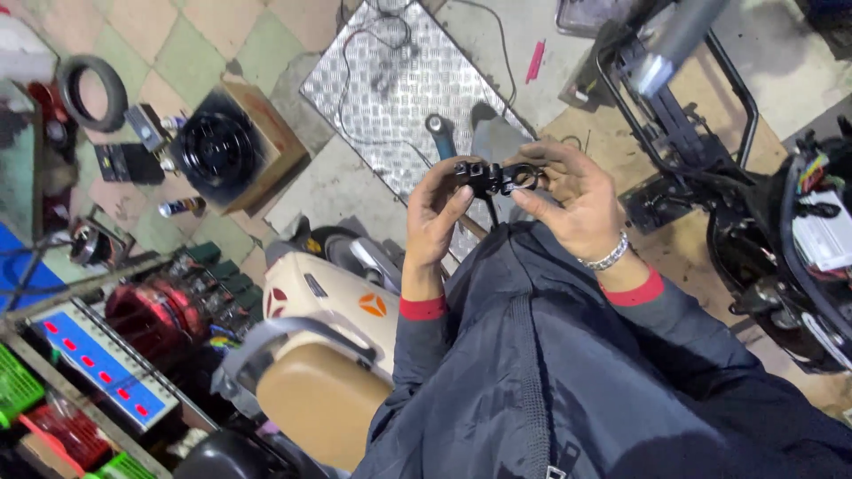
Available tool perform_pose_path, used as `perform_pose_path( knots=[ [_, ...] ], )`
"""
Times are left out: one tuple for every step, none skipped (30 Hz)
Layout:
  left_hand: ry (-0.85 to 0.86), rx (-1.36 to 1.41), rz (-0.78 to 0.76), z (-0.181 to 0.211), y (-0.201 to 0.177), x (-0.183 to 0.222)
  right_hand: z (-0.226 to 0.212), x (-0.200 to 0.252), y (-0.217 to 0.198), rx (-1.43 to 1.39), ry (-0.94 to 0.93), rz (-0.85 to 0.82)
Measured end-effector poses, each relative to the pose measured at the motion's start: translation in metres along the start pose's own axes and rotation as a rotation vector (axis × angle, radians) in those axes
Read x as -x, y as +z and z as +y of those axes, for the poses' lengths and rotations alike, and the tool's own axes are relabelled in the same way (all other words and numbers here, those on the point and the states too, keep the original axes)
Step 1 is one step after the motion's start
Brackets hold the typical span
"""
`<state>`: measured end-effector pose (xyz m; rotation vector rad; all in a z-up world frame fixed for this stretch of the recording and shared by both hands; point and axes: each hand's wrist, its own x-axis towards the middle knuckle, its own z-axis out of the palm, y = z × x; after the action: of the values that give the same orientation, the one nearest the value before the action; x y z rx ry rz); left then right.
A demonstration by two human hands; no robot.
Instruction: The person is working on the electrical wiring and chassis components of a motorcycle, stripping wires and making connections.
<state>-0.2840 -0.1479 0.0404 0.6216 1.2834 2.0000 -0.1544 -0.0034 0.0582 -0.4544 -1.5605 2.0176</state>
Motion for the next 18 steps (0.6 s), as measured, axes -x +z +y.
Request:
perform_pose_path(
  knots=[
    [-0.016, -0.013, 0.035, -0.011, -0.015, -0.015, 0.006, -0.018, 0.003, -0.032, 0.01, 0.009],
    [-0.021, -0.018, 0.026, -0.014, -0.022, -0.032, 0.009, -0.034, 0.005, -0.037, 0.007, 0.019],
    [-0.052, -0.044, 0.042, -0.016, -0.03, -0.054, 0.012, -0.053, 0.008, 0.007, 0.029, 0.057],
    [-0.083, -0.07, 0.057, -0.017, -0.036, -0.079, 0.013, -0.074, 0.009, 0.05, 0.052, 0.096],
    [-0.096, -0.072, 0.023, -0.022, -0.047, -0.104, 0.014, -0.095, 0.014, 0.049, 0.042, 0.131],
    [-0.136, -0.049, 0.038, -0.026, -0.056, -0.129, 0.014, -0.117, 0.017, 0.042, 0.043, 0.161],
    [-0.191, -0.024, 0.053, -0.029, -0.061, -0.151, 0.01, -0.133, 0.02, 0.037, 0.055, 0.2],
    [-0.219, -0.025, 0.018, -0.017, -0.059, -0.175, 0.006, -0.147, 0.02, 0.037, 0.056, 0.245],
    [-0.236, -0.058, -0.041, -0.009, -0.058, -0.204, 0.004, -0.164, 0.021, 0.097, 0.063, 0.28],
    [-0.251, -0.091, -0.1, 0.0, -0.057, -0.231, 0.003, -0.18, 0.022, 0.157, 0.072, 0.316],
    [-0.272, -0.088, -0.141, 0.007, -0.055, -0.255, -0.004, -0.194, 0.022, 0.161, 0.069, 0.362],
    [-0.29, -0.107, -0.202, 0.013, -0.054, -0.276, -0.009, -0.206, 0.022, 0.186, 0.103, 0.41],
    [-0.306, -0.128, -0.253, 0.016, -0.051, -0.293, -0.013, -0.215, 0.021, 0.206, 0.141, 0.449],
    [-0.322, -0.127, -0.284, 0.013, -0.046, -0.306, -0.017, -0.22, 0.017, 0.207, 0.141, 0.484],
    [-0.342, -0.155, -0.332, 0.011, -0.043, -0.319, -0.021, -0.225, 0.016, 0.228, 0.159, 0.531],
    [-0.361, -0.184, -0.379, 0.01, -0.039, -0.332, -0.024, -0.231, 0.016, 0.249, 0.178, 0.578],
    [-0.371, -0.184, -0.414, 0.005, -0.033, -0.343, -0.026, -0.234, 0.013, 0.248, 0.171, 0.614],
    [-0.4, -0.167, -0.462, 0.0, -0.027, -0.354, -0.027, -0.238, 0.01, 0.212, 0.173, 0.683]
  ],
)
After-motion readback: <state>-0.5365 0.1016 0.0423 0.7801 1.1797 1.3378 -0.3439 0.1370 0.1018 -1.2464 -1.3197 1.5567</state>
